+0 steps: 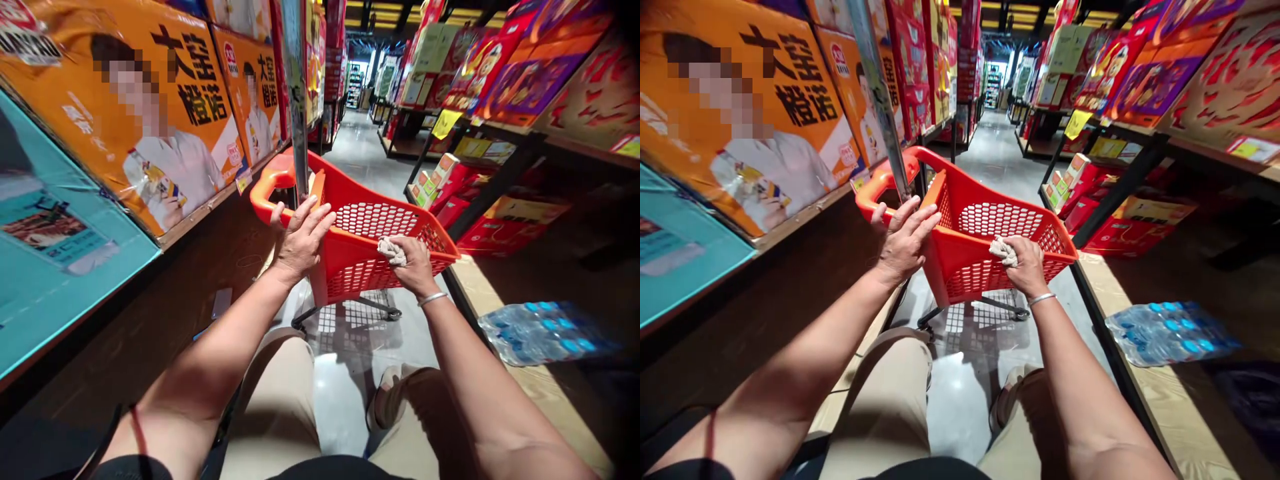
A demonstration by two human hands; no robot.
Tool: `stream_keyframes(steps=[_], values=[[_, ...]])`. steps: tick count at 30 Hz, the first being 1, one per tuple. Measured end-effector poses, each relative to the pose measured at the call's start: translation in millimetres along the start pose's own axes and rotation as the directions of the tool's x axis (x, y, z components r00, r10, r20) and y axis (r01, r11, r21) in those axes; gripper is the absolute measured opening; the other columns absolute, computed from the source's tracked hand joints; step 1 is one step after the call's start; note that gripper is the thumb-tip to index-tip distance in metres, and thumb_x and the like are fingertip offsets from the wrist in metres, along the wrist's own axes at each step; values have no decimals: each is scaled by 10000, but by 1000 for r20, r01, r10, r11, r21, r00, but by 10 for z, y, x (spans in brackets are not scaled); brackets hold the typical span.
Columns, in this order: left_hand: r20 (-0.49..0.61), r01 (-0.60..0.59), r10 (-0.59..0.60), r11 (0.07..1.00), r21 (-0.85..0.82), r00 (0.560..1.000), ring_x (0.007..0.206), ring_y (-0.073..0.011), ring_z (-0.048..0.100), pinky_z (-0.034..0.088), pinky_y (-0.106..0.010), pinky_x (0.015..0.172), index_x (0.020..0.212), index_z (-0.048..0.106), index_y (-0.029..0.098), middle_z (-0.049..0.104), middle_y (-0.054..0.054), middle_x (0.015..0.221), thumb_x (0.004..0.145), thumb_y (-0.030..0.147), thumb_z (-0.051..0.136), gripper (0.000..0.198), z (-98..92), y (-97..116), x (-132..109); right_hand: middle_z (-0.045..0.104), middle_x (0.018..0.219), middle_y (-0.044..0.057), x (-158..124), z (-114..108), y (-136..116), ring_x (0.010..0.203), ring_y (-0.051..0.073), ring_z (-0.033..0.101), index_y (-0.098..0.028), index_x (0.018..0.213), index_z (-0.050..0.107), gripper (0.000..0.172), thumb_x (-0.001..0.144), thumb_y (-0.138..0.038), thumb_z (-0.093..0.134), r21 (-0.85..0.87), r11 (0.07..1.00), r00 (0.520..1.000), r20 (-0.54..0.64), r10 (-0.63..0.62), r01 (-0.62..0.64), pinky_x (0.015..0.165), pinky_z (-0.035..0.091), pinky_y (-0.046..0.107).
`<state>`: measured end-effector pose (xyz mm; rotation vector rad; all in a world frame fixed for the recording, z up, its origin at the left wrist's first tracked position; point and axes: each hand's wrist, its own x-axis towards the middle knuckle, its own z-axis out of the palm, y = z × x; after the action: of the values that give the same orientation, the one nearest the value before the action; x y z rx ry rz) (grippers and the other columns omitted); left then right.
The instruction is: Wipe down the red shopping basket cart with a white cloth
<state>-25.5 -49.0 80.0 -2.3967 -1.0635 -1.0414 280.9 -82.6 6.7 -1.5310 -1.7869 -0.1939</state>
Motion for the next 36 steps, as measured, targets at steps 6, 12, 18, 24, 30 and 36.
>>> stream_keyframes(steps=[6, 12, 18, 24, 30, 36], values=[[202, 30, -38, 999, 42, 979, 1440, -326, 447, 261, -603, 1236, 1281, 650, 170, 680, -146, 1289, 941, 87, 407, 425, 71, 160, 91, 713, 1105, 56, 8, -132, -26, 1050, 278, 611, -258, 1134, 670, 365, 777, -201, 617, 65, 996, 998, 40, 53, -55, 976, 425, 457], [164, -72, 62, 996, 54, 985, 1289, -306, 549, 384, -462, 1186, 1356, 587, 75, 677, -187, 1188, 948, 112, 366, 465, 88, 219, 38, 701, 1211, 35, 105, -27, -959, 1125, 272, 619, -278, 1167, 634, 431, 758, -146, 609, 227, 974, 999, -36, 11, -3, 1010, 447, 441], [46, -69, 72, 996, -51, 996, 1340, -265, 506, 372, -390, 1190, 1598, 288, 112, 635, -137, 1355, 996, 168, 336, 607, 96, 235, -103, 597, 1378, 2, 111, 78, -1359, 1344, 207, 508, -310, 1269, 558, 444, 849, -198, 645, 231, 953, 981, -71, -182, 194, 1129, 413, 391], [157, -55, 63, 997, -51, 986, 1300, -281, 518, 365, -411, 1212, 1407, 551, 120, 655, -140, 1239, 915, 121, 398, 516, -27, 290, -54, 616, 1180, 79, -399, -26, -151, 1215, 320, 550, -298, 1066, 670, 299, 788, -189, 656, -41, 999, 970, -243, -11, 1, 1042, 432, 536], [166, -46, 52, 998, -38, 985, 1324, -285, 483, 374, -420, 1208, 1294, 608, 135, 646, -135, 1230, 875, 93, 446, 451, 4, 411, -12, 580, 1042, 120, -614, 248, -6, 1020, 300, 581, -232, 1061, 588, 293, 816, -382, 645, 142, 901, 743, -522, 419, -409, 937, 497, 519], [166, -10, 24, 996, -86, 986, 1366, -295, 454, 334, -455, 1221, 1315, 600, 145, 646, -129, 1274, 960, 196, 444, 391, 72, 479, 29, 619, 1184, 31, -574, 670, -1225, 1143, 265, 542, -314, 1085, 605, 260, 835, -241, 616, 209, 977, 993, -103, 49, -27, 1018, 471, 477]])
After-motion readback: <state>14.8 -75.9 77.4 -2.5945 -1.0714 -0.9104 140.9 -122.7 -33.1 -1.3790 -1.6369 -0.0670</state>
